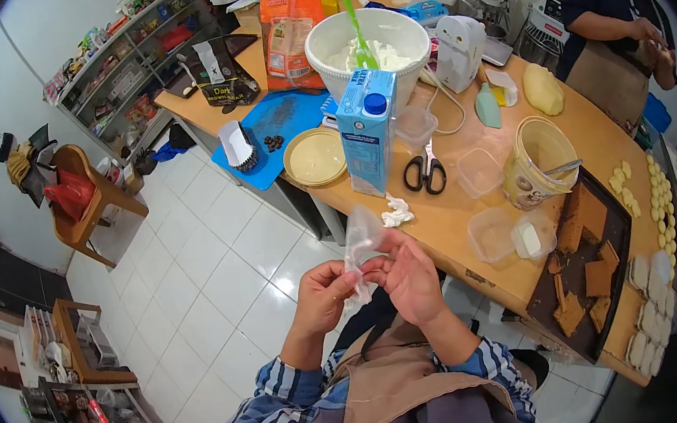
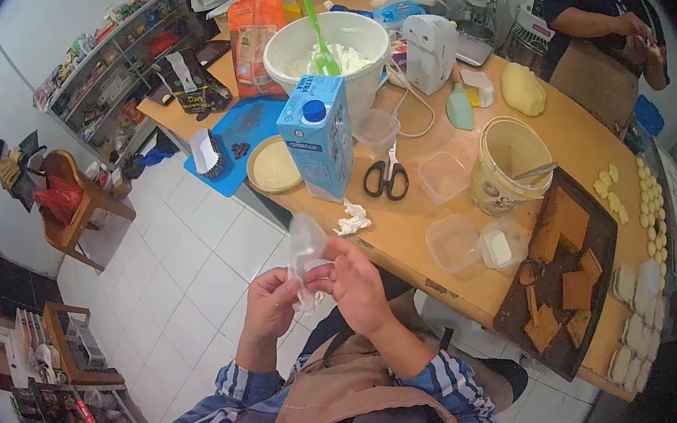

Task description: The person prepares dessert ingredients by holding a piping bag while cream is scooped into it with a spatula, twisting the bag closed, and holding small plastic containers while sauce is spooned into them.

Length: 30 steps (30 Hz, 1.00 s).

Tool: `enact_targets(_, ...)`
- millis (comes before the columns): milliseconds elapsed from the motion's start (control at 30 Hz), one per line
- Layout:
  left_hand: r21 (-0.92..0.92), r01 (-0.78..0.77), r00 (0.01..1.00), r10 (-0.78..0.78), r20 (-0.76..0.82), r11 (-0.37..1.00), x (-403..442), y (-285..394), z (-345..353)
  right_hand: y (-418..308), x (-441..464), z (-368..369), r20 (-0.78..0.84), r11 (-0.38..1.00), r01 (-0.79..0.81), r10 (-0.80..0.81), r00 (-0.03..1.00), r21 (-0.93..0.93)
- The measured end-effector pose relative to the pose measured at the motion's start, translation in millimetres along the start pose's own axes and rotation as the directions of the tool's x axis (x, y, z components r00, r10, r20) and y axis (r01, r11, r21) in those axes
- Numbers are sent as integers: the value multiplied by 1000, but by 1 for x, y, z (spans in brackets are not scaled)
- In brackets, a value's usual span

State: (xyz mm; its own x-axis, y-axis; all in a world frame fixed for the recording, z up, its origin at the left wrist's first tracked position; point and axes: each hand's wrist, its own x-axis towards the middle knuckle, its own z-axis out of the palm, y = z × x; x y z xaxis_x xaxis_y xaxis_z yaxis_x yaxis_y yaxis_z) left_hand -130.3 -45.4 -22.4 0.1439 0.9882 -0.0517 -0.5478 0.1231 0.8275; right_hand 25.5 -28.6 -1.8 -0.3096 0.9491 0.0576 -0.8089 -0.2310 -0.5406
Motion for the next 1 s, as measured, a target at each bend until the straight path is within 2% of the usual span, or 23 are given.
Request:
enact_targets(33, -40, -27, 1000, 27, -15, 999, 0, 0, 0, 0, -2, 0, -30, 999, 15, -14, 999, 30)
enact_targets(133, -135, -65, 998, 64, -7, 989, -1, 0, 3, 12, -5, -16, -92, 920, 16, -56, 994, -391)
enact_targets(233, -110, -55, 998, 58, 28, 992, 0, -3, 1, 13, -8, -12, -1, 778, 18, -24, 1000, -628)
enact_targets(267, -83, -49, 998, 52, 38, 995, 0, -3, 0, 10, -7, -11, -17, 776, 21, -40, 999, -631)
enact_targets(367, -71, -20, 996, 26, 83, 997, -2, 2, 10, 2, -6, -14, 63, 643, 85, -57, 996, -761)
enact_targets(567, -89, -22, 990, 35, 136, 996, -4, 2, 4, -1, -4, -7, 189, 419, 211, -94, 978, -883)
enact_targets(667, -238, 27, 992, 4, 127, 971, -4, 8, 4, 4, -2, -19, 222, 454, 292, -202, 954, -842)
enact_targets(733, -296, 4, 998, 15, 62, 955, -4, 15, 7, 1, -3, -22, -6, 785, 106, -139, 990, -611)
enact_targets(767, -324, -7, 999, 18, 31, 946, -4, 17, 7, -2, -3, -24, -107, 898, 19, -73, 992, -439)
enact_targets(800, -349, -7, 999, 25, 45, 937, -3, 16, 2, -8, -2, -29, -37, 943, 69, -85, 996, -327)
enact_targets(900, -417, 8, 1000, -2, 16, 909, -3, 14, 1, -23, 0, -20, -128, 993, 84, -95, 987, -87)
enact_targets(1000, -484, 72, 989, 2, 151, 872, -2, 21, 17, -21, -1, -30, -54, 994, 87, -91, 994, -68)
